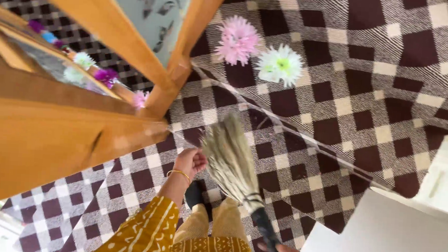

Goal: Sweep the carpeted stairs using a hand broom.

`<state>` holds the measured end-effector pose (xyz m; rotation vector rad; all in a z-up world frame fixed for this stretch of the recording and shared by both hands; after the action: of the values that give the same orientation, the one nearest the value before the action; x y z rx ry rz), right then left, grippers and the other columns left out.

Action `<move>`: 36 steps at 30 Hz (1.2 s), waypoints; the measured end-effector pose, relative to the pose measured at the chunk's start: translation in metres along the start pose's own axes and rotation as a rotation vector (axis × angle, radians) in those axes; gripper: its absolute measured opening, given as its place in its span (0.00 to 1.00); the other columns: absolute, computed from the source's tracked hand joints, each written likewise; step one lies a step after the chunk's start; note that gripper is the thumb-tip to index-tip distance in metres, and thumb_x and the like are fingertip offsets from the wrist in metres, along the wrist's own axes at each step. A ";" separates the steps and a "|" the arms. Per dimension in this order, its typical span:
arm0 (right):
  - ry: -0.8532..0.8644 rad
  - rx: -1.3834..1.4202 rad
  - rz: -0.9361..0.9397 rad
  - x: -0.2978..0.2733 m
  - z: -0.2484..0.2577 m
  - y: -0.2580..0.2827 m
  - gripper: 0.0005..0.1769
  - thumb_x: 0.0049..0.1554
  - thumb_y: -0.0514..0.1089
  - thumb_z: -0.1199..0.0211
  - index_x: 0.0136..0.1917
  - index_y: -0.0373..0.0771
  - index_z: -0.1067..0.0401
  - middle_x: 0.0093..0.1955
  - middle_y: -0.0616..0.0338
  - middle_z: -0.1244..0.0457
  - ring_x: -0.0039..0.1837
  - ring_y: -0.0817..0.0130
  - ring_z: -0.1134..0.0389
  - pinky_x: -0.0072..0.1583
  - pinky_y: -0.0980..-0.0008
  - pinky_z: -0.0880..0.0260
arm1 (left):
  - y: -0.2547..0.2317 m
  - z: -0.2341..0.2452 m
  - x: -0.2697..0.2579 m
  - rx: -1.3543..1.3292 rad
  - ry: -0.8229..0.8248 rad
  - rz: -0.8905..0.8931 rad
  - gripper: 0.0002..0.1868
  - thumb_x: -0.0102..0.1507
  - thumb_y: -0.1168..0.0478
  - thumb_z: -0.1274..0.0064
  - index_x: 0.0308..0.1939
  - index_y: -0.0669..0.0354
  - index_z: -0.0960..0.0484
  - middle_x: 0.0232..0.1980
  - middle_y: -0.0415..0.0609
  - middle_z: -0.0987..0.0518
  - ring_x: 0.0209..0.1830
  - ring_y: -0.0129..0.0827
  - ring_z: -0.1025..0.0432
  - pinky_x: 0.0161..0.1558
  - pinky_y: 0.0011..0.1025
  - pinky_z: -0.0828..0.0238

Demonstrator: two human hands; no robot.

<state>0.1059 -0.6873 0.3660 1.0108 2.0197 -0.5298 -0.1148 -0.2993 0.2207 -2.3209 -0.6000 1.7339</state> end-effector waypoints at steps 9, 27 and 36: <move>-0.149 -0.949 0.044 0.162 -0.230 0.109 0.17 0.60 0.56 0.43 0.46 0.39 0.32 0.31 0.61 0.35 0.32 0.70 0.34 0.39 0.67 0.30 | -0.059 0.075 -0.034 -0.041 -0.160 -0.230 0.09 0.63 0.61 0.46 0.45 0.61 0.24 0.30 0.50 0.24 0.22 0.32 0.30 0.25 0.29 0.33; -0.189 -0.624 0.110 0.142 -0.198 0.149 0.26 0.59 0.58 0.41 0.53 0.31 0.25 0.31 0.62 0.36 0.31 0.78 0.41 0.37 0.76 0.39 | -0.062 0.040 -0.010 -0.079 -0.172 -0.130 0.11 0.62 0.60 0.46 0.47 0.58 0.25 0.29 0.48 0.24 0.21 0.32 0.31 0.23 0.29 0.34; -0.176 -0.607 0.141 0.219 -0.326 0.262 0.21 0.56 0.60 0.34 0.44 0.39 0.28 0.31 0.63 0.38 0.29 0.73 0.39 0.33 0.70 0.36 | -0.084 0.011 -0.001 -0.056 -0.129 -0.149 0.12 0.62 0.60 0.47 0.47 0.60 0.26 0.30 0.49 0.25 0.23 0.32 0.31 0.24 0.29 0.35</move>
<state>0.0846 -0.2159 0.3793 0.6934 1.7678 0.0767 -0.1431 -0.2254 0.2501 -2.1494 -0.8316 1.8285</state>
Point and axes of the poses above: each hand's wrist, its own x-axis towards the middle knuckle, its own z-axis out of the back of the hand, y = z × x, the point moved 5 cm from there along x, towards the middle knuckle
